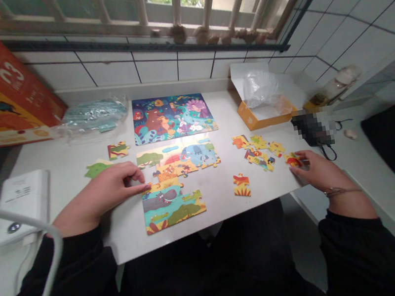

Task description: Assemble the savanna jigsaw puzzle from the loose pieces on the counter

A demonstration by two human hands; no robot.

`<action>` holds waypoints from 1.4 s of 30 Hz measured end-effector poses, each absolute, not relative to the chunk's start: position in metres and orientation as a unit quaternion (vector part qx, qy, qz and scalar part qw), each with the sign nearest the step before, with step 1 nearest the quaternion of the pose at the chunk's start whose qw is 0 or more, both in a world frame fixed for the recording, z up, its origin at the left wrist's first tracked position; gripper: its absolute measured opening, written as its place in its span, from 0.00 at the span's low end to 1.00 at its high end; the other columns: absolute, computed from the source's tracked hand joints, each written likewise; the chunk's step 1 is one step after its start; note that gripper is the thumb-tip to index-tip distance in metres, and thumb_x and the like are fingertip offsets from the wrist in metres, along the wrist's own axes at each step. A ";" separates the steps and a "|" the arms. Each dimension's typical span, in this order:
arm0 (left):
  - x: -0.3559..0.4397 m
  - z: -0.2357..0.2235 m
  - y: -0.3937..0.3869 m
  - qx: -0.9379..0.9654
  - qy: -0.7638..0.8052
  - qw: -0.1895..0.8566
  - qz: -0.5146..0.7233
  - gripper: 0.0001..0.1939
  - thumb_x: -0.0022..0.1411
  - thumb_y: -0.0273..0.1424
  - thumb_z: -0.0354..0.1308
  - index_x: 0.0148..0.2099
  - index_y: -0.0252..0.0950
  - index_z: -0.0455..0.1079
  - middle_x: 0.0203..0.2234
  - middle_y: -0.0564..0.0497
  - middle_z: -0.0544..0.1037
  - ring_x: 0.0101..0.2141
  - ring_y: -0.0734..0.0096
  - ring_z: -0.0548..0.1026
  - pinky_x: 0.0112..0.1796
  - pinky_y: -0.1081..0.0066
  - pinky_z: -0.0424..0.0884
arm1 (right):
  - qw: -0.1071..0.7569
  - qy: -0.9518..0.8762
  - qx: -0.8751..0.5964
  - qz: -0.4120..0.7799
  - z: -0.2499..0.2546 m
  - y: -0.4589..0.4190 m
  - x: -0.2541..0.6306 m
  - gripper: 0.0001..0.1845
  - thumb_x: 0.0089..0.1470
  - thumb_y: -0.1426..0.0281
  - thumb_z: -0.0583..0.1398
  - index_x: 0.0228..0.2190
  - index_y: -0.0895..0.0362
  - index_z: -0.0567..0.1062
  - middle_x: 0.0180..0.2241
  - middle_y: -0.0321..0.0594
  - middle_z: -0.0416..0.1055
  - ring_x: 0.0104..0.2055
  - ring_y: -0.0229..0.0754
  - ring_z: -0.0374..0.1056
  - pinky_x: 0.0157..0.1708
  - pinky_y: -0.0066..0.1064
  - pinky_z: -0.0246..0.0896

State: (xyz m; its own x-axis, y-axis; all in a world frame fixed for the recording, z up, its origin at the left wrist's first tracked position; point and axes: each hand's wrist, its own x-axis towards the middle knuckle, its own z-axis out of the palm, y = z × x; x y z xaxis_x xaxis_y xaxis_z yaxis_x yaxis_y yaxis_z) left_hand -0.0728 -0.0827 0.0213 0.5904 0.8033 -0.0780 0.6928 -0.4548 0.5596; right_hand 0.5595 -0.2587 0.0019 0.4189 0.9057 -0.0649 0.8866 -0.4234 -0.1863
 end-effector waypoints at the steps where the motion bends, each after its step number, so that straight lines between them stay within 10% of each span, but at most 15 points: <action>1: -0.072 0.022 -0.083 0.847 0.443 0.278 0.099 0.17 0.63 0.50 0.71 0.37 0.41 0.80 0.30 0.51 0.79 0.31 0.65 0.73 0.33 0.67 0.64 | 0.077 -0.528 -0.842 0.080 -0.001 -0.260 0.562 0.36 0.55 0.54 0.67 0.60 0.60 0.77 0.54 0.57 0.82 0.51 0.58 0.80 0.54 0.49 0.75; 14: -0.071 0.026 -0.086 0.842 0.453 0.281 0.089 0.17 0.64 0.49 0.71 0.37 0.41 0.80 0.29 0.52 0.77 0.30 0.67 0.71 0.33 0.68 0.61 | 0.113 -0.518 -0.846 0.054 -0.007 -0.262 0.564 0.45 0.48 0.51 0.69 0.63 0.61 0.75 0.46 0.53 0.81 0.44 0.56 0.78 0.49 0.47 0.75; 24: -0.072 0.023 -0.083 0.846 0.447 0.280 0.083 0.19 0.64 0.52 0.69 0.38 0.41 0.80 0.30 0.51 0.79 0.31 0.66 0.72 0.33 0.68 0.63 | 0.130 -0.483 -0.866 0.013 0.014 -0.266 0.542 0.24 0.61 0.54 0.59 0.48 0.57 0.83 0.41 0.54 0.83 0.40 0.56 0.78 0.45 0.49 0.74; 33: -0.074 0.023 -0.081 0.846 0.444 0.281 0.092 0.17 0.63 0.50 0.71 0.38 0.42 0.81 0.30 0.51 0.79 0.30 0.65 0.72 0.33 0.68 0.63 | 0.384 -0.428 -0.783 0.237 0.014 -0.251 0.479 0.35 0.58 0.45 0.70 0.56 0.56 0.78 0.36 0.41 0.81 0.34 0.47 0.80 0.37 0.39 0.78; 42: -0.072 0.023 -0.083 0.846 0.444 0.281 0.091 0.17 0.64 0.50 0.70 0.37 0.41 0.80 0.29 0.52 0.78 0.30 0.66 0.72 0.33 0.68 0.62 | 0.383 -0.501 -0.654 0.418 0.018 -0.221 0.352 0.31 0.60 0.47 0.70 0.55 0.53 0.75 0.34 0.35 0.78 0.34 0.46 0.82 0.37 0.40 0.83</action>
